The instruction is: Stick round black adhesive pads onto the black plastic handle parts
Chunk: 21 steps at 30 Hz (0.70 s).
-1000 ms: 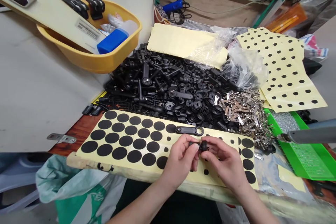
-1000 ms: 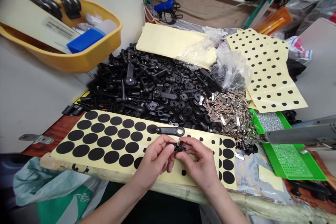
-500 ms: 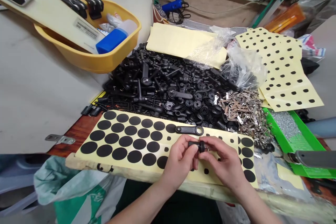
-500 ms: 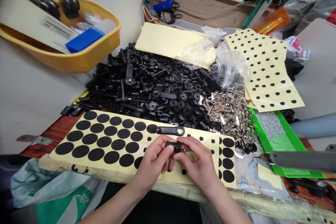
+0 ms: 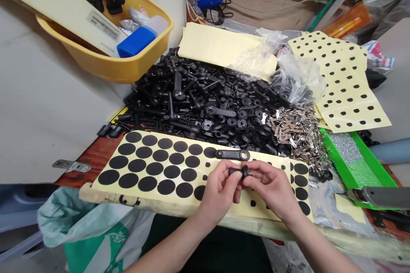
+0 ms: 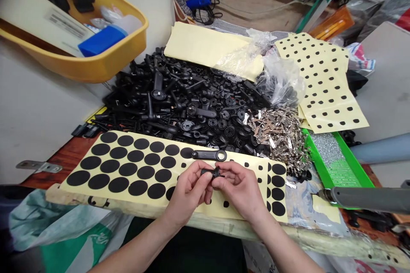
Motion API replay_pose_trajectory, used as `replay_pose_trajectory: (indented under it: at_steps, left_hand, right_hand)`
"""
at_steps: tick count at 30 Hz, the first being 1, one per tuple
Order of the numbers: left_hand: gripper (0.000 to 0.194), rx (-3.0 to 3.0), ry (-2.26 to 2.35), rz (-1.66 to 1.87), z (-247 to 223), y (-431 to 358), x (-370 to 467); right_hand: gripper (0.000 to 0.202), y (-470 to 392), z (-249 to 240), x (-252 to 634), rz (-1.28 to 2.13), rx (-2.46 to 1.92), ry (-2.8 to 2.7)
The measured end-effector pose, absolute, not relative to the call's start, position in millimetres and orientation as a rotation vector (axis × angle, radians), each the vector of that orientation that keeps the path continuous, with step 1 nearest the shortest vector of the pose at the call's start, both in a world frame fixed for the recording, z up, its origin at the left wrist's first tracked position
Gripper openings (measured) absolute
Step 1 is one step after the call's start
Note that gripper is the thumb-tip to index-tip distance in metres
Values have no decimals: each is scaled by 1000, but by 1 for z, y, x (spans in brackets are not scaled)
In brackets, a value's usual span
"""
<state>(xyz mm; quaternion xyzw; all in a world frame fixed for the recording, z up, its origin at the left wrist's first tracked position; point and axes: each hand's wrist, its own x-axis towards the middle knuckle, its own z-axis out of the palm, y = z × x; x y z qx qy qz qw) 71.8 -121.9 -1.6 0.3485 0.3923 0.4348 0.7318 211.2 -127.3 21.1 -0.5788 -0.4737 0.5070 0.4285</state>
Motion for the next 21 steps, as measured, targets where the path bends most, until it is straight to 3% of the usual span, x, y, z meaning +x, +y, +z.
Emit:
replay_pose_trajectory:
  at_steps: [4,9,12,14,18,21]
  left_hand:
    - [18,787,853,973,-2,-123,71]
    - [17,757,821,946,0,-122,67]
    - [17,749,815,924,0,-121,67]
    - [18,758,822,932,-2,-121,67]
    - [20,809,864,988,-3,-124,71]
    - [23,800,858,994,-2,-124,71]
  right_hand:
    - [25,-130,24,208,1226,-1474,-1255]
    - [31,-137,17,209,508,-1261,-1756]
    - [30,-137,15,211,381,-1164,-1846]
    - [25,-136,16,210,498,-1243,-1757]
    - [26,-136,18,203,1128,-1467,-1271]
    - [29,-140,20,198,1144,-1526,-1184]
